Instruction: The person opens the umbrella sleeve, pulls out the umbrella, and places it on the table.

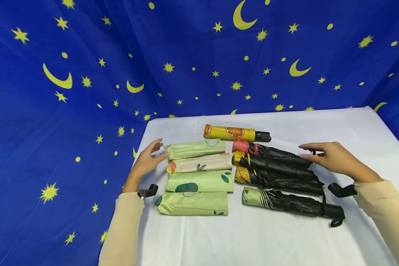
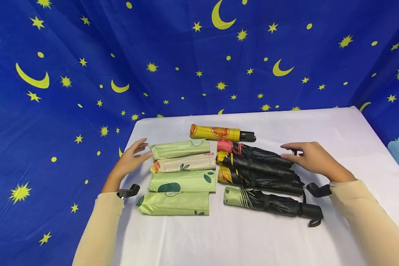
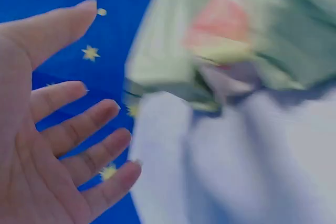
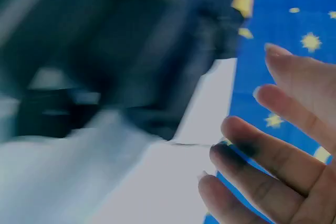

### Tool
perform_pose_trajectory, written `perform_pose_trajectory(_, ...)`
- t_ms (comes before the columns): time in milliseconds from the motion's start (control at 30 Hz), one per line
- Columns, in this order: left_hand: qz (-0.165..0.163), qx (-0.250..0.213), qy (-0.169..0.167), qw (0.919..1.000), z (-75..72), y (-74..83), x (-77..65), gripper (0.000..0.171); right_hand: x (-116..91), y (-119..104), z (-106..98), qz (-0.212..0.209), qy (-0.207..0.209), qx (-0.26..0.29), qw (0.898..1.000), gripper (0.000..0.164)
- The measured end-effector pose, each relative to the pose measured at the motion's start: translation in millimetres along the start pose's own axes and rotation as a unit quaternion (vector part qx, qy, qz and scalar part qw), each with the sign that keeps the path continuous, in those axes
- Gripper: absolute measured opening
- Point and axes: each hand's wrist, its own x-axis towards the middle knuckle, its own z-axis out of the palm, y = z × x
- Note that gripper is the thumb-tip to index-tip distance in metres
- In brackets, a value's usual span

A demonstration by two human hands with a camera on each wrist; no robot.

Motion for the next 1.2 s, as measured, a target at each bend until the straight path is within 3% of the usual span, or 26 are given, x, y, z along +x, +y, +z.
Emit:
perform_pose_trajectory(133, 0.031, 0.031, 0.008, 0.9990, -9.9, 23.9, 12.0, 0.065, 23.7, -20.1, -15.5, 0.010, 0.005, 0.007, 1.000, 0.046)
perform_pose_trajectory(233, 0.042, 0.033, -0.005, 0.9986, -5.1, 46.3, 32.7, 0.060, 50.7, -29.7, -12.0, 0.010, -0.010, 0.009, 1.000, 0.046)
perform_pose_trajectory(433, 0.012, 0.048, -0.074, 0.9960, 34.1, 84.9, 91.9, 0.062, 106.2, -38.1, 18.7, 0.040, -0.050, -0.002, 0.998, 0.046)
perform_pose_trajectory(567, -0.028, 0.044, -0.104, 0.9932, 64.4, 91.3, 122.3, 0.065, 123.9, -40.0, 42.4, 0.049, -0.068, -0.024, 0.996, 0.052)
perform_pose_trajectory(667, -0.060, -0.004, -0.111, 0.9920, 80.5, 90.4, 135.6, 0.064, 131.2, -38.5, 54.5, 0.043, -0.059, -0.033, 0.997, 0.054)
perform_pose_trajectory(800, -0.071, -0.061, -0.109, 0.9896, 91.0, 89.1, 140.8, 0.062, 136.4, -39.9, 62.0, 0.022, -0.034, -0.034, 0.999, 0.047)
perform_pose_trajectory(967, -0.080, -0.125, -0.105, 0.9833, 93.5, 96.1, 141.6, 0.061, 133.9, -43.8, 59.1, -0.011, -0.008, -0.044, 0.999, 0.032)
perform_pose_trajectory(1100, -0.067, -0.167, -0.089, 0.9797, 85.1, 109.5, 137.0, 0.062, 126.8, -48.2, 42.8, -0.036, 0.034, -0.029, 0.998, 0.031)
perform_pose_trajectory(1200, -0.029, -0.196, -0.047, 0.9790, 69.2, 125.1, 124.2, 0.064, 115.5, -53.6, 22.5, -0.035, 0.055, 0.024, 0.998, 0.037)
